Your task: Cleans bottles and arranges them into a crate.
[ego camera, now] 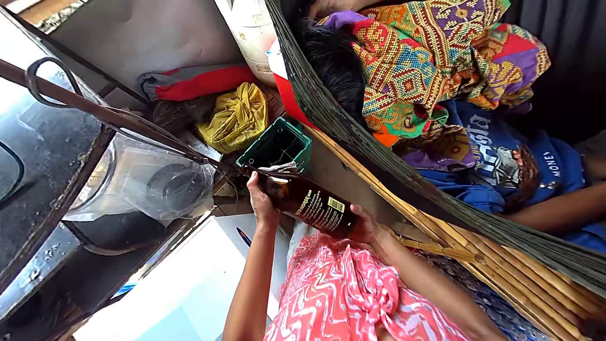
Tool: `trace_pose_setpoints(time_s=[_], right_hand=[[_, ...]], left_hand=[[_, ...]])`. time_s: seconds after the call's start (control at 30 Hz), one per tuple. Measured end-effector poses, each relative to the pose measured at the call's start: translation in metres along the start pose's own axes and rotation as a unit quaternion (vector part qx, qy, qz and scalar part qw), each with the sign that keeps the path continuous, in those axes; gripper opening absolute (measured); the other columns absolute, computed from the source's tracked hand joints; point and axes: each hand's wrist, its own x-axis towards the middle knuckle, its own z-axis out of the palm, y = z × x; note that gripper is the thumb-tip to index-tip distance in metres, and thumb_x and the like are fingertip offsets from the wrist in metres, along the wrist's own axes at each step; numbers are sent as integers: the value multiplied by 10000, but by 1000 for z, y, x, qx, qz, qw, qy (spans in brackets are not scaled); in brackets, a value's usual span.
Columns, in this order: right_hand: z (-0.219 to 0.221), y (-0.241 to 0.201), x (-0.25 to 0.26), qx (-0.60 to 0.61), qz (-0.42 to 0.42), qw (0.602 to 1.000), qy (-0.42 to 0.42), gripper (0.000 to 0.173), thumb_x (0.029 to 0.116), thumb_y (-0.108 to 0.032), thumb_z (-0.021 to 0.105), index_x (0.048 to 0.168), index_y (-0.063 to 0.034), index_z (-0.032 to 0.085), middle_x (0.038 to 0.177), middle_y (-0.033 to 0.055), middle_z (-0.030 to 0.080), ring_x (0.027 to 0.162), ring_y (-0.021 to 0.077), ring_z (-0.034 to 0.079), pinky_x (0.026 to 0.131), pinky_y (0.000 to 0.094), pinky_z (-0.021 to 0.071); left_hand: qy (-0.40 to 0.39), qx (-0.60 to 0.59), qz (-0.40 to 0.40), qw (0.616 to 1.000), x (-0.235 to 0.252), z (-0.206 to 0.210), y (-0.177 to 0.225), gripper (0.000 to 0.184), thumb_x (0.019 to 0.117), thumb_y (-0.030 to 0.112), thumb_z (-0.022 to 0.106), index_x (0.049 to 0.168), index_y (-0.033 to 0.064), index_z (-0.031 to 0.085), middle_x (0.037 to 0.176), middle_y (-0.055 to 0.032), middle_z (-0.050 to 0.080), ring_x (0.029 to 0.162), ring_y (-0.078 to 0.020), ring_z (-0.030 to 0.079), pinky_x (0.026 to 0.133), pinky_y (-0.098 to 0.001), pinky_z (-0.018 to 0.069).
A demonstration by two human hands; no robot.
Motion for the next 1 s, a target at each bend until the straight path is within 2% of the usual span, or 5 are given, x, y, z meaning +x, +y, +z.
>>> trace_pose_setpoints(time_s=[0.2,0.53,0.7,0.8,1.0], right_hand=[[23,-13,5,-204,-201,953,100,904,627,-209,867,1385,-26,409,1208,109,650,1067,189,681,886,365,603],[36,-12,-13,-659,-481,558,152,848,658,-454,874,1306,19,597,1306,274,622,1260,308,610,1058,391,518],[48,-8,-15,-494,-334,781,186,919,598,-314,892,1350,69,527,1323,178,618,1221,149,606,1030,298,518],[43,-7,-15,-397,-265,865,152,915,614,-257,878,1368,66,472,1277,124,629,1152,99,631,983,260,544],[31,-12,-19,-330,-173,915,154,856,632,-237,838,1364,15,472,1196,82,659,1074,111,664,931,287,572]], left_hand=[[64,113,-71,989,-12,18,17,424,1120,368,298,980,111,606,698,-4,611,582,-96,606,532,-273,524],[-24,252,-76,964,-38,25,41,340,1117,251,319,1019,55,579,798,-26,556,740,-91,577,688,-281,499],[-180,525,146,819,-31,8,21,496,1042,314,369,1219,-28,683,1382,-263,585,1375,-429,471,1149,-669,269],[-204,563,238,764,-8,-6,8,521,1049,339,351,1135,17,750,1252,-197,703,1323,-430,551,1165,-734,143],[-253,677,-5,691,45,-45,8,558,1090,361,333,1021,-12,742,1014,-263,713,1072,-433,663,986,-653,432]])
